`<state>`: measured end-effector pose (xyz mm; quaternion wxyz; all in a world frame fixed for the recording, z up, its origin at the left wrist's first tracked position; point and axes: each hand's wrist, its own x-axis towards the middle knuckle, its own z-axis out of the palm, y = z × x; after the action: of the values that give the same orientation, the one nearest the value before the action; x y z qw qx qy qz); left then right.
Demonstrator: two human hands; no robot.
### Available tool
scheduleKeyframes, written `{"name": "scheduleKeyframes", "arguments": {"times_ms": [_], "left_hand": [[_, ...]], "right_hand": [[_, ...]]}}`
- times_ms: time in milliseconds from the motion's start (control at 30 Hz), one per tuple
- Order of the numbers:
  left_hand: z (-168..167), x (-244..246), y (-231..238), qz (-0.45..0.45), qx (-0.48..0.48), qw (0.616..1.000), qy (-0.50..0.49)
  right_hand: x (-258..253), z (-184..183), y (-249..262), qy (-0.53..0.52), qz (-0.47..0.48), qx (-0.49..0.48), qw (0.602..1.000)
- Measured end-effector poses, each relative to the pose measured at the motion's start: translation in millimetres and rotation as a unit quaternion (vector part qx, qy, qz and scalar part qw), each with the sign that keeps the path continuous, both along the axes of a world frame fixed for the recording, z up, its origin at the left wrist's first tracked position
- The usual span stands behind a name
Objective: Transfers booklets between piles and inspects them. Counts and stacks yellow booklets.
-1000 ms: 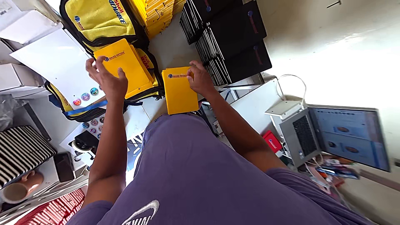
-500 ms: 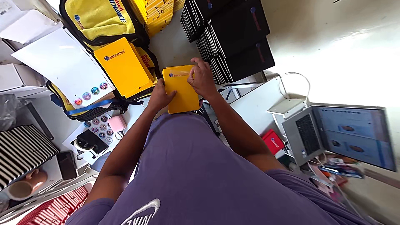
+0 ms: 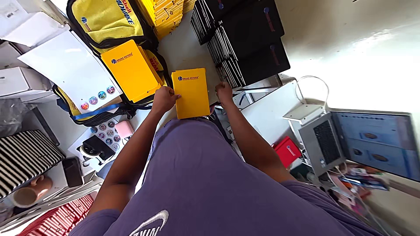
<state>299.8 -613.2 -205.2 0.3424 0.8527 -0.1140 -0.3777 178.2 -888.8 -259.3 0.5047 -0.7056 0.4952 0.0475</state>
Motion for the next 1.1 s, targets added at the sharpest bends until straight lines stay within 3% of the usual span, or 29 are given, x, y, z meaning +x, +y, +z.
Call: {"name": "scheduleKeyframes", "arguments": {"times_ms": [133,233,367,533,633,700,767,833,867,933,1000,1100], "left_hand": [[10,-8,0,-0.003,0.009,0.999,-0.033],[19,-16,0,-0.025,0.024,0.999,-0.04],[25,-34,-7,-0.061,0.037,0.996,-0.051],[17,-60,-23,-0.072,0.041,0.99,-0.117],[21,-54,-19,-0.045,-0.055,0.988,-0.14],[35,-42,-14,0.013,-0.173,0.983,-0.057],[49,-28,-9,0.085,-0.305,0.947,0.059],[56,-14,2,0.127,-0.356,0.923,0.067],[56,-7,8,0.148,-0.353,0.923,0.042],[51,8,25,0.197,-0.329,0.923,-0.013],[41,23,44,0.254,-0.293,0.92,-0.055],[24,44,78,0.328,-0.221,0.913,-0.102]], "right_hand": [[5,53,37,-0.098,0.148,-0.166,0.97],[3,71,62,-0.092,0.233,-0.168,0.953],[-2,64,69,-0.08,0.169,-0.128,0.974],[-3,73,40,-0.079,0.064,-0.065,0.993],[0,100,35,-0.14,0.023,0.041,0.989],[5,119,44,-0.181,0.02,0.09,0.979],[12,132,57,-0.219,0.021,0.15,0.964],[21,128,65,-0.255,0.053,0.171,0.95],[25,121,67,-0.26,0.08,0.139,0.952],[33,102,65,-0.222,0.168,-0.024,0.96],[36,83,60,-0.152,0.25,-0.18,0.939],[36,63,57,-0.095,0.296,-0.256,0.915]]}}
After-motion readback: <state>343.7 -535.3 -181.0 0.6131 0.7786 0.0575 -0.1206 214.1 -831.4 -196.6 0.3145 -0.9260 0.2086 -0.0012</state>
